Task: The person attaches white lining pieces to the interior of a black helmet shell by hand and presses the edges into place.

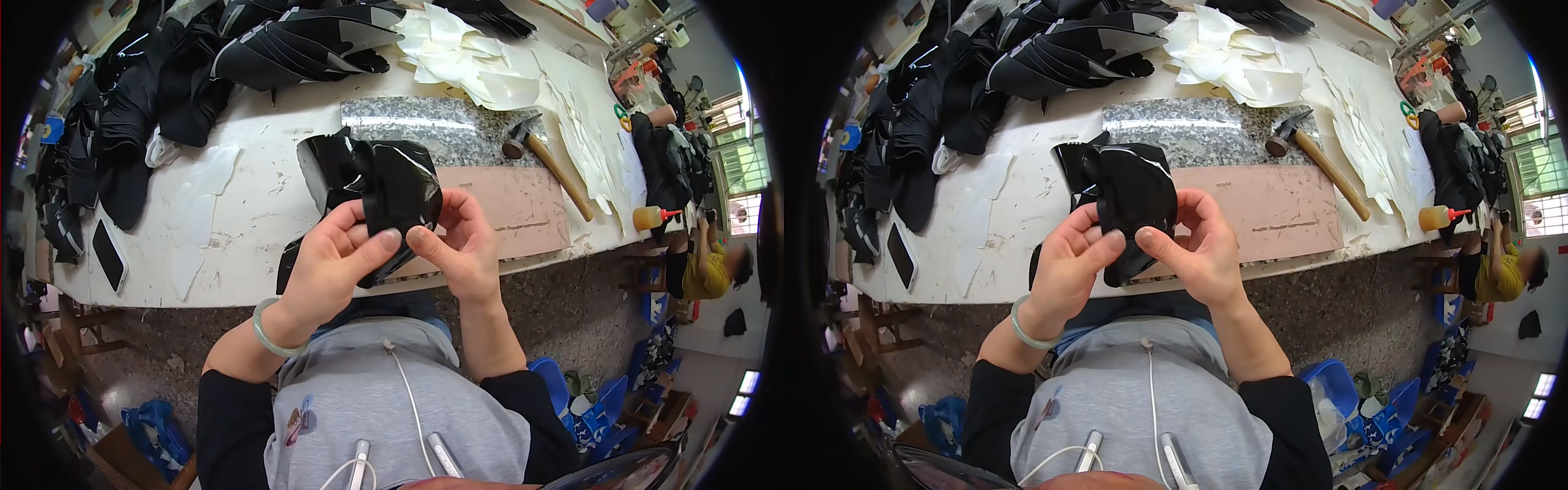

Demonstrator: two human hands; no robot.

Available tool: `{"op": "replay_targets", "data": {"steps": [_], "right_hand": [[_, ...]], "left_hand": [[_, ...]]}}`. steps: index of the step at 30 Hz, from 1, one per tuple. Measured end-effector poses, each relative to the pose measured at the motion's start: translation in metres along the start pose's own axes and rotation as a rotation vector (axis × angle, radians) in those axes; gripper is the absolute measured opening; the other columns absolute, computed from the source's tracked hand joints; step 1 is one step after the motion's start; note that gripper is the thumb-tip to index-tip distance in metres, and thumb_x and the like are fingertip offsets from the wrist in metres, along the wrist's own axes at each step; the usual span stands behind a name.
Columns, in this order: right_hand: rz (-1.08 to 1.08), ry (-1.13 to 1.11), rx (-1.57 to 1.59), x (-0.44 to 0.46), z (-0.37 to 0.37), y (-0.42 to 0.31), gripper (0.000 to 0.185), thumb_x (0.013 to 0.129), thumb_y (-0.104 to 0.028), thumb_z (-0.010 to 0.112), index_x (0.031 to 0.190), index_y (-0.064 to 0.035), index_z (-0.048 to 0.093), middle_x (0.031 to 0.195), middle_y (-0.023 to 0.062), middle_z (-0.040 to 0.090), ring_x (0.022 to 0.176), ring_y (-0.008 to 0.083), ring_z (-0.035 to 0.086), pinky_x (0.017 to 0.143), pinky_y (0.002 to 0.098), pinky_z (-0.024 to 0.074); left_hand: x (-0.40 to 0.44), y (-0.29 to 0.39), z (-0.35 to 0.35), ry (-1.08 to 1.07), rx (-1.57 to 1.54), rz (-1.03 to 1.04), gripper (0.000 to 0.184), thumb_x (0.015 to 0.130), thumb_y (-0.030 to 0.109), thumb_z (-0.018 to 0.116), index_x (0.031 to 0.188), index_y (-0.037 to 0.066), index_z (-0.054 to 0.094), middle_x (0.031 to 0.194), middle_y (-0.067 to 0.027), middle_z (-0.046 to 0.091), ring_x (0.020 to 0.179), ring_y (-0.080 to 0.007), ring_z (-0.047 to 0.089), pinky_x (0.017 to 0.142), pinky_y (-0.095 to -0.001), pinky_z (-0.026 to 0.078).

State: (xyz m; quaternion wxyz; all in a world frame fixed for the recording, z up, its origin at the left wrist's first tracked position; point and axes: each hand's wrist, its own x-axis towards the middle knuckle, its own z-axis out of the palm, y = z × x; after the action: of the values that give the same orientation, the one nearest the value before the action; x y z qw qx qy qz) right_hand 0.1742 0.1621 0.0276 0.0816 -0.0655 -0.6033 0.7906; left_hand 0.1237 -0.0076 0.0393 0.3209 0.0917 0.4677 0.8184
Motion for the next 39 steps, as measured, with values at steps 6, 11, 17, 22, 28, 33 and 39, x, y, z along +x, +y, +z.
{"op": "replay_targets", "data": {"steps": [6,11,17,22,28,33,39], "right_hand": [[0.108,-0.082,0.027,-0.002,-0.001,0.0,0.043,0.079,-0.005,0.076,0.112,0.0021,0.048,0.102,0.0076,0.057,0.093,0.013,0.06,0.073,0.0251,0.0583],[0.165,-0.081,0.13,-0.005,0.002,0.008,0.043,0.078,-0.002,0.077,0.11,0.0005,0.049,0.102,0.0075,0.056,0.089,0.0136,0.062,0.073,0.0255,0.0578],[0.194,-0.086,0.202,-0.009,0.004,0.011,0.044,0.077,-0.002,0.078,0.11,-0.0003,0.049,0.102,0.0064,0.056,0.09,0.0124,0.06,0.075,0.0256,0.0549],[0.052,-0.132,0.181,-0.012,0.005,0.01,0.046,0.074,-0.002,0.08,0.109,-0.002,0.051,0.099,0.0045,0.059,0.091,0.0125,0.058,0.082,0.0275,0.0483],[-0.028,-0.236,0.134,-0.01,-0.006,-0.003,0.039,0.075,-0.001,0.079,0.105,-0.0012,0.054,0.096,0.0038,0.061,0.09,0.0115,0.058,0.082,0.0273,0.0466],[0.026,-0.135,0.203,-0.011,-0.007,0.002,0.038,0.075,0.001,0.077,0.106,-0.0001,0.056,0.096,0.0045,0.063,0.091,0.0112,0.058,0.082,0.0262,0.0472],[-0.012,-0.115,0.188,-0.008,-0.004,0.007,0.037,0.076,0.002,0.077,0.107,0.0002,0.056,0.098,0.0066,0.064,0.091,0.0115,0.06,0.082,0.0261,0.0488]], "left_hand": [[-0.012,-0.002,-0.007,-0.008,-0.004,-0.033,0.037,0.093,0.004,0.059,0.127,-0.004,0.045,0.109,-0.0106,0.066,0.099,-0.0107,0.062,0.085,-0.0231,0.049],[-0.02,-0.006,-0.011,0.025,-0.001,-0.047,0.037,0.094,0.004,0.059,0.127,-0.004,0.045,0.109,-0.0101,0.066,0.098,-0.0105,0.061,0.086,-0.023,0.049],[-0.026,-0.005,-0.011,0.03,0.023,-0.039,0.038,0.094,0.005,0.059,0.127,-0.005,0.044,0.11,-0.0103,0.065,0.098,-0.0103,0.061,0.087,-0.023,0.049],[-0.03,0.01,-0.007,-0.021,0.153,-0.016,0.036,0.094,0.004,0.058,0.126,-0.006,0.045,0.11,-0.0112,0.065,0.1,-0.0117,0.061,0.087,-0.0249,0.05],[-0.026,0.013,-0.004,-0.064,0.359,0.15,0.032,0.092,0.002,0.059,0.122,-0.007,0.05,0.107,-0.0104,0.065,0.098,-0.0116,0.061,0.084,-0.0249,0.051],[-0.014,0.004,-0.007,-0.007,0.194,0.008,0.033,0.092,0.005,0.061,0.122,-0.005,0.052,0.104,-0.0083,0.067,0.094,-0.0097,0.061,0.082,-0.0237,0.051],[0.0,-0.001,-0.021,-0.023,-0.019,-0.075,0.023,0.091,0.011,0.065,0.109,-0.002,0.062,0.095,-0.0045,0.068,0.083,-0.0065,0.061,0.075,-0.0202,0.049]]}}
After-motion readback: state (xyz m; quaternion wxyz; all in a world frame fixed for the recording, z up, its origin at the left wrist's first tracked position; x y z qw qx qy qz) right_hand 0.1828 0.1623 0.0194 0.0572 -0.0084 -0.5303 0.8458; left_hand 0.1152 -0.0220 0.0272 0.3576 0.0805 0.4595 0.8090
